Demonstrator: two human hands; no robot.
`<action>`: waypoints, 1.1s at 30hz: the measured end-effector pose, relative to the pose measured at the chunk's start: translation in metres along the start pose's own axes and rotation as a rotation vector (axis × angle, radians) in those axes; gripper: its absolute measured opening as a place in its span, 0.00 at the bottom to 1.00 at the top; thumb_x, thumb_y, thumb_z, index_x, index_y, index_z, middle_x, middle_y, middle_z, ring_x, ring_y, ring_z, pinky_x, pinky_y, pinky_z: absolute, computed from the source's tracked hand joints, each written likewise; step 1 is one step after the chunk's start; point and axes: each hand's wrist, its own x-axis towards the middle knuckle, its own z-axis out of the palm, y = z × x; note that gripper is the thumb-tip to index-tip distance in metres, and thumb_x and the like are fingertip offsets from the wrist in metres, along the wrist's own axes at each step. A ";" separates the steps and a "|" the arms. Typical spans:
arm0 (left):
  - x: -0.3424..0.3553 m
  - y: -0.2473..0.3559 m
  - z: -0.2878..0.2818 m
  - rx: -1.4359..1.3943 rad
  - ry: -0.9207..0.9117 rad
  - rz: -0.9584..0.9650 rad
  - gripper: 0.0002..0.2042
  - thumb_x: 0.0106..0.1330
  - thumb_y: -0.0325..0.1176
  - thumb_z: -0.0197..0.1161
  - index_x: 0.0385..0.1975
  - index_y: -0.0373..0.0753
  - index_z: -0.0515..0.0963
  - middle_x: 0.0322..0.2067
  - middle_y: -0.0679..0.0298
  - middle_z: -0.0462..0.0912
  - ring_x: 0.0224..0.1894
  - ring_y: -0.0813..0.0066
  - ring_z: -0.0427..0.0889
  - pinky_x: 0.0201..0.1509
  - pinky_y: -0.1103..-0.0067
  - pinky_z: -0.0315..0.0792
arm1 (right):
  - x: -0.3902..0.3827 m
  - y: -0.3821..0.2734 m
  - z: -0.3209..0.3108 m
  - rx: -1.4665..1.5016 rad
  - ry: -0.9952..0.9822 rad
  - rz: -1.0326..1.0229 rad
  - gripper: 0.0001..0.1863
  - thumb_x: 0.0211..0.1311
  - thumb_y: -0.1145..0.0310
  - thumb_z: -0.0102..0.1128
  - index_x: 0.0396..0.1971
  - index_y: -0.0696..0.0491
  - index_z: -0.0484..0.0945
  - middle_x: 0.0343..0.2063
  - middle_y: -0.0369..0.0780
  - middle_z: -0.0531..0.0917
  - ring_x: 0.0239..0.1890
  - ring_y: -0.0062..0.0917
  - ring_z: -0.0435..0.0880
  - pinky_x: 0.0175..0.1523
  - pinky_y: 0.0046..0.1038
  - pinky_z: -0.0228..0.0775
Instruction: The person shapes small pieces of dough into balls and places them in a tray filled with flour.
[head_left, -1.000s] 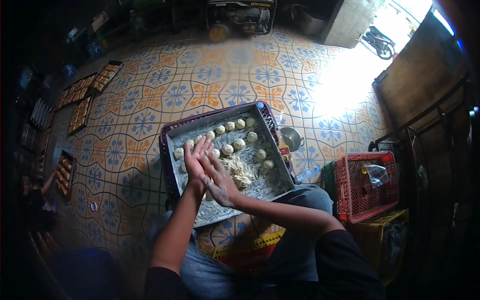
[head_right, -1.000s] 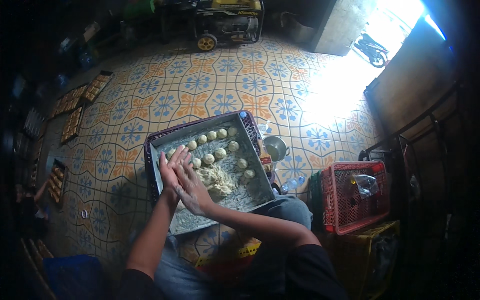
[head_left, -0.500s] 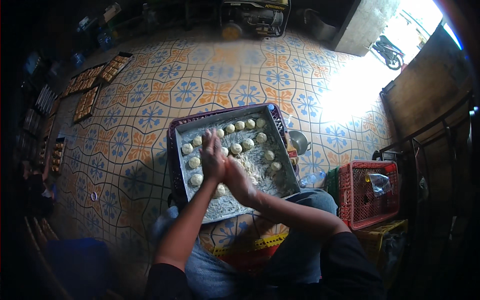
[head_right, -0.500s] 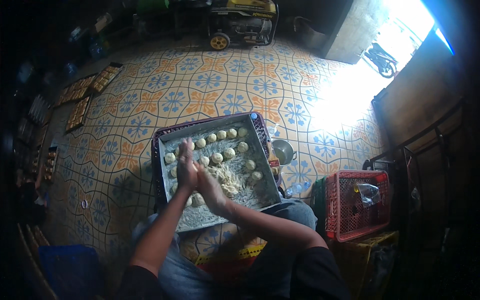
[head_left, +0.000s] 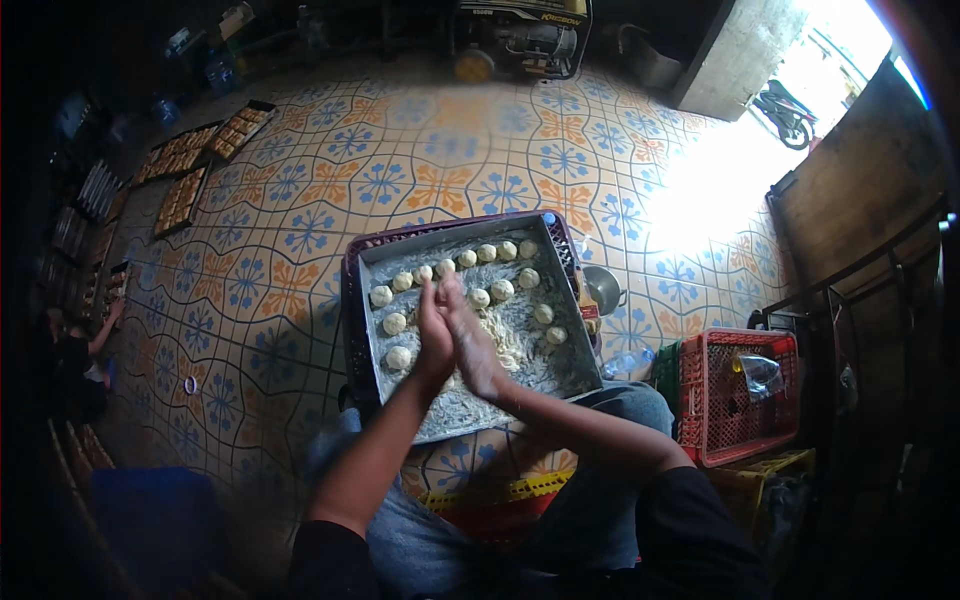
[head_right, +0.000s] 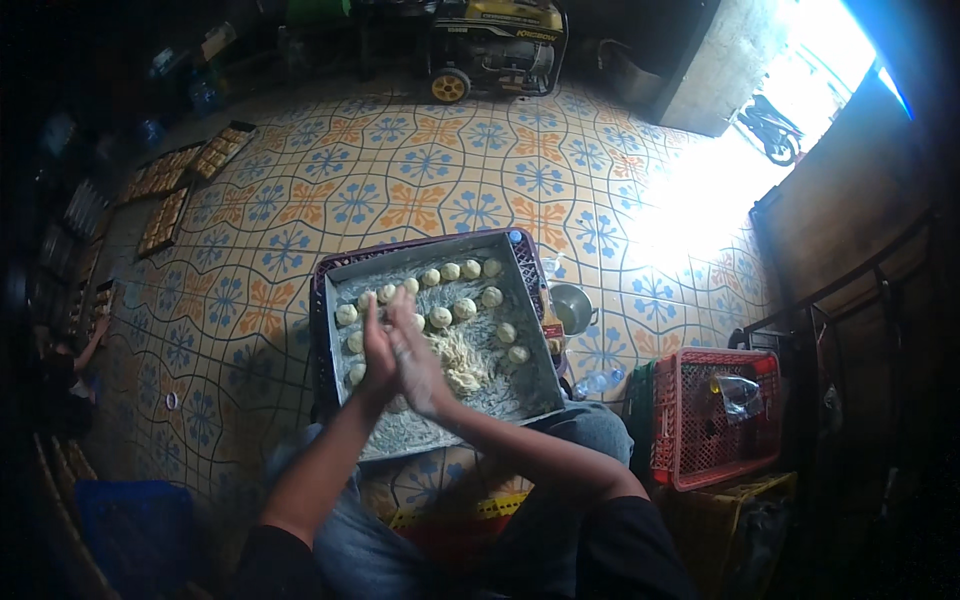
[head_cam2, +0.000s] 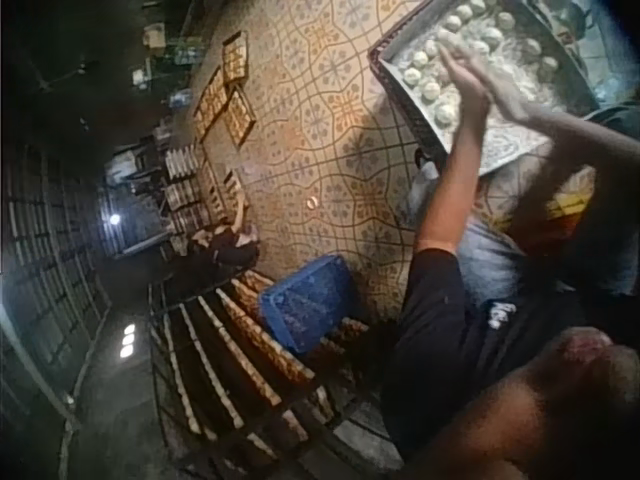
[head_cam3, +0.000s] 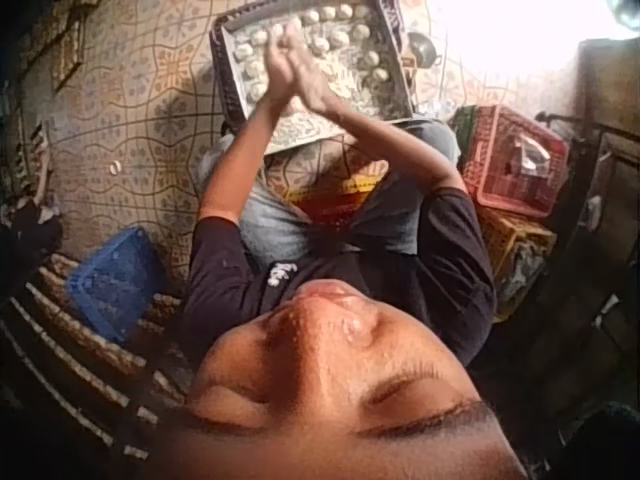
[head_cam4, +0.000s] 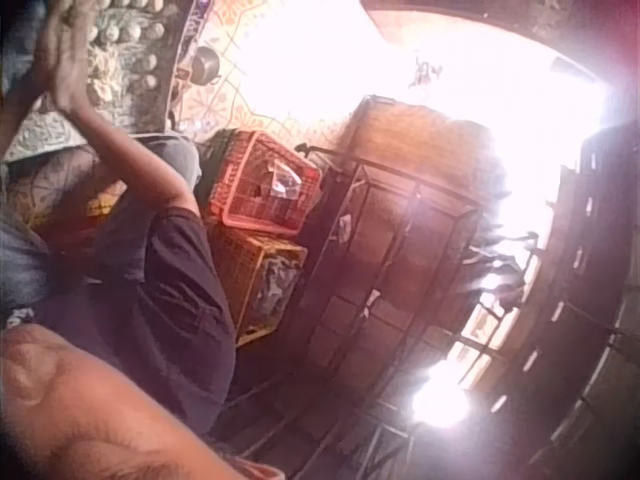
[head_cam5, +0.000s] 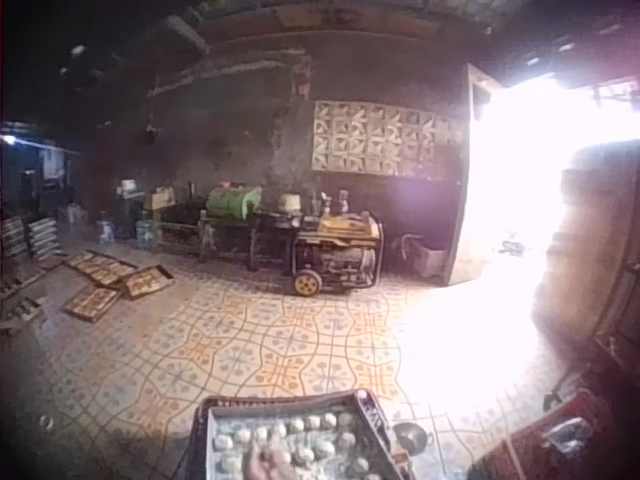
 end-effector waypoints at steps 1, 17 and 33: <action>-0.020 -0.005 0.027 -0.084 0.091 -0.208 0.32 0.82 0.54 0.41 0.74 0.35 0.60 0.73 0.54 0.63 0.77 0.69 0.55 0.78 0.73 0.53 | 0.017 0.011 -0.022 0.092 0.072 0.076 0.40 0.79 0.40 0.33 0.74 0.60 0.57 0.75 0.53 0.59 0.79 0.41 0.53 0.80 0.34 0.41; -0.048 0.022 0.045 -0.213 -0.190 -0.294 0.52 0.66 0.79 0.36 0.74 0.35 0.57 0.69 0.59 0.69 0.73 0.64 0.63 0.77 0.66 0.52 | 0.048 -0.013 -0.050 -0.354 0.214 -0.399 0.24 0.75 0.54 0.47 0.59 0.52 0.81 0.57 0.49 0.82 0.64 0.41 0.78 0.74 0.49 0.54; -0.049 0.023 0.046 0.628 -0.388 0.288 0.45 0.75 0.69 0.28 0.78 0.33 0.47 0.78 0.52 0.50 0.81 0.61 0.45 0.82 0.66 0.37 | 0.033 0.018 -0.029 0.464 0.110 -0.162 0.35 0.81 0.48 0.39 0.76 0.56 0.57 0.72 0.45 0.66 0.72 0.30 0.65 0.75 0.34 0.55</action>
